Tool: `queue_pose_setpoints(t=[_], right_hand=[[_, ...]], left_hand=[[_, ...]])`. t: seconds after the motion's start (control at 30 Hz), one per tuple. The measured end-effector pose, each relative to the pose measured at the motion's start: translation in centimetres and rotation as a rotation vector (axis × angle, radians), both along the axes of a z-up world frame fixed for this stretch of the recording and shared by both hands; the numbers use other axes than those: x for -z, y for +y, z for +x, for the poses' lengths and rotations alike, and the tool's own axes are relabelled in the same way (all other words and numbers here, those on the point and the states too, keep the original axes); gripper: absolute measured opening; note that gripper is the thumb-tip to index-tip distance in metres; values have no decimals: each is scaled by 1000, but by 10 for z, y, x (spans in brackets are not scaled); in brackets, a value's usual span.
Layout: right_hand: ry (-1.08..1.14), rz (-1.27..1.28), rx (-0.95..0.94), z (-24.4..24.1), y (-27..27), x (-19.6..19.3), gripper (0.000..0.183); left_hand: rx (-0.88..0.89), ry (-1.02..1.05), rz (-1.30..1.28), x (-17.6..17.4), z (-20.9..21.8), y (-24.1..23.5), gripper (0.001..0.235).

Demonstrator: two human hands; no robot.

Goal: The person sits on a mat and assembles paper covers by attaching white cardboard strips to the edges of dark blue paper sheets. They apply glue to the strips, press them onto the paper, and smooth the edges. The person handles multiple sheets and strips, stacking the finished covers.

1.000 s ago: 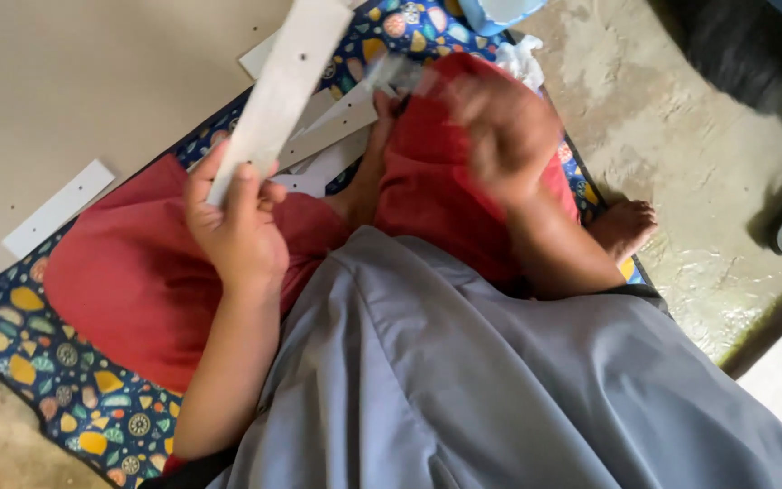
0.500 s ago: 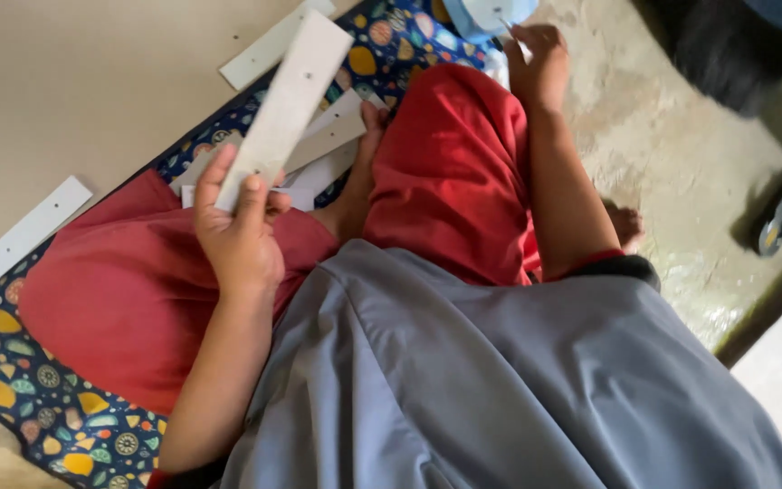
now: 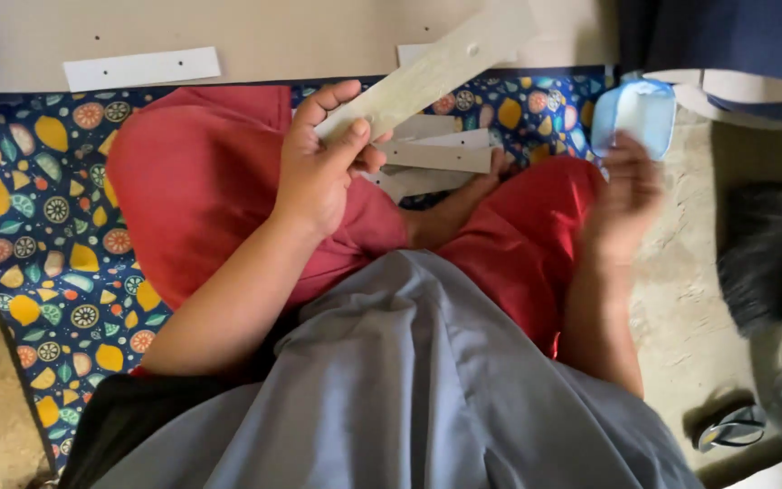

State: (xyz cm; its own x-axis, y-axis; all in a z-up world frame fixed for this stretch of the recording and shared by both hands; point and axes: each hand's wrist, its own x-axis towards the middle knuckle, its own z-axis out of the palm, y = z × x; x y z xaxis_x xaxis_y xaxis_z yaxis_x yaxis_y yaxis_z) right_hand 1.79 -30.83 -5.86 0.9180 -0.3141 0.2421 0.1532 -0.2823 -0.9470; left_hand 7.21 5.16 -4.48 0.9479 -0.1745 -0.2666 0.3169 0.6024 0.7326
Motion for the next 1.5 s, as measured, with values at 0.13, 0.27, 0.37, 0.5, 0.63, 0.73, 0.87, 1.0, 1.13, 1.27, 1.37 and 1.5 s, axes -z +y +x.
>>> queue_pose_setpoints(t=[0.13,0.27,0.37,0.5,0.63,0.73,0.87,1.0,1.13,1.27,1.37,1.5], right_hand=[[245,-97,-300,26,121,-32,37],[204,218,-600,58,172,-19,41],[110,299,-526,84,173,-13,48],[154,328,-621,93,188,-19,47],[210,419,-684,83,204,2,38],[222,560,-684,86,214,6,30],[223,656,-677,91,212,27,29],[233,703,-605,97,213,21,27],[274,694,-600,102,205,30,26],[383,766,-444,107,208,18,30],[417,731,-371,120,191,24,44],[444,894,-394,124,170,14,45]], left_hand=[[-24,52,-92,6,5,3,44],[-75,34,34,19,5,8,42],[-155,70,66,23,12,14,40],[-135,123,-129,37,24,11,37],[-61,153,-318,57,31,0,43],[-105,171,-376,57,28,1,44],[-132,190,-395,64,27,-5,44],[-98,149,-369,62,30,-13,47],[-80,136,-296,57,31,-11,52],[-18,94,-122,54,28,-13,66],[9,40,71,48,30,0,76],[-73,-260,356,7,40,61,61]])
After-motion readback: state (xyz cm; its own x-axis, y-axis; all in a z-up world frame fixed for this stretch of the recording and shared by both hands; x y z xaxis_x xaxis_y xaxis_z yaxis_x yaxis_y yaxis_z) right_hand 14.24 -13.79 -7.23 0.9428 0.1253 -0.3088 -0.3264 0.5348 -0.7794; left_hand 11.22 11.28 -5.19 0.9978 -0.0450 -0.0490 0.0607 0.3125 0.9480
